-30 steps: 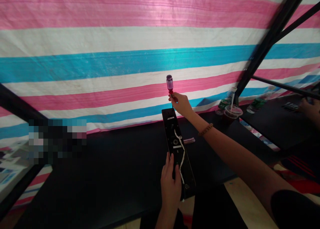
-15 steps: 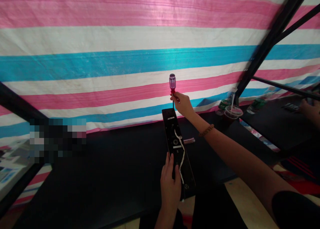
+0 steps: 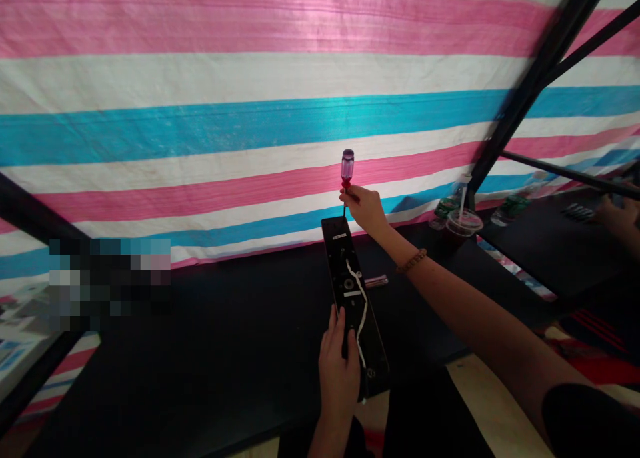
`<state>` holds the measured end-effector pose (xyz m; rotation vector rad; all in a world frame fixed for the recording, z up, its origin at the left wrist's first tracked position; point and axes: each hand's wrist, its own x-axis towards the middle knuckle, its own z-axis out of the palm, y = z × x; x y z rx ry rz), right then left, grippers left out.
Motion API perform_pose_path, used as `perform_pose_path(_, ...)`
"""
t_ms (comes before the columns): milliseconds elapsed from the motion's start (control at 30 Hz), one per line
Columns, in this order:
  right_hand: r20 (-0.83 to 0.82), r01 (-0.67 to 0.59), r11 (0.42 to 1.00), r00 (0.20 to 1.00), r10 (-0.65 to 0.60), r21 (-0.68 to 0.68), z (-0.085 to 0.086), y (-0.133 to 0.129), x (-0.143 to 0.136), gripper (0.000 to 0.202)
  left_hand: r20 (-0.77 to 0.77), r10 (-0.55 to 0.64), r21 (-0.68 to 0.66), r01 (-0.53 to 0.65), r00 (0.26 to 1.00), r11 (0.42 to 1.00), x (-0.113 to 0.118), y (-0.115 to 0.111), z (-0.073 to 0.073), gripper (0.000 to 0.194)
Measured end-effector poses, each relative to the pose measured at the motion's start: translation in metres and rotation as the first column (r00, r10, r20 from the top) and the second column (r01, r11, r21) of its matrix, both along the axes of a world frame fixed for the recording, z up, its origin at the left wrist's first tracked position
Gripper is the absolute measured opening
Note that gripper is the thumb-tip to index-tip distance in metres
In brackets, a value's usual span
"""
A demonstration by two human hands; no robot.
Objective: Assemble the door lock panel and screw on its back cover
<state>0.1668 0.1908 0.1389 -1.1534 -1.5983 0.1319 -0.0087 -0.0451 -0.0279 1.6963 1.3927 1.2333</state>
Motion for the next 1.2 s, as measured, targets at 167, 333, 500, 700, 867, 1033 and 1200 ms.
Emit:
perform_pose_path(167, -0.052, -0.065, 0.998, 0.997, 0.064, -0.013, 0.0, -0.003, 0.002, 0.016, 0.015, 0.007, -0.004, -0.006, 1.0, 1.0, -0.001, 0.0, -0.001, 0.045)
perform_pose_path(333, -0.123, -0.088, 0.996, 0.988, 0.09, 0.025, -0.002, -0.005, 0.005, 0.015, 0.048, 0.002, -0.005, -0.001, 0.999, 1.0, 0.0, 0.0, 0.0, 0.045)
perform_pose_path(500, -0.252, -0.089, 0.995, 0.963, 0.098, 0.046, 0.003, -0.014, 0.006, 0.018, 0.037, 0.011, -0.013, -0.011, 0.999, 1.0, 0.001, 0.0, -0.001, 0.045)
perform_pose_path(700, -0.691, -0.251, 0.964, 0.683, 0.238, 0.084, 0.013, -0.07, 0.0, 0.023, 0.111, 0.101, 0.001, -0.102, 0.989, 0.995, -0.008, 0.004, 0.013, 0.038)
perform_pose_path(867, -0.881, -0.388, 0.922, 0.428, 0.202, 0.023, -0.002, -0.139, -0.015, 0.021, 0.385, 0.156, -0.107, -0.124, 0.91, 0.987, -0.018, 0.016, 0.07, 0.044)
perform_pose_path(1033, -0.959, -0.41, 0.912, 0.268, 0.094, -0.026, -0.024, -0.184, -0.034, 0.023, 0.438, 0.178, -0.104, -0.147, 0.881, 0.984, -0.017, 0.017, 0.108, 0.046)
perform_pose_path(1200, -0.97, -0.379, 0.921, 0.245, 0.005, -0.091, -0.048, -0.211, -0.034, 0.025, 0.289, 0.202, -0.115, -0.175, 0.936, 0.978, -0.026, 0.01, 0.092, 0.035)
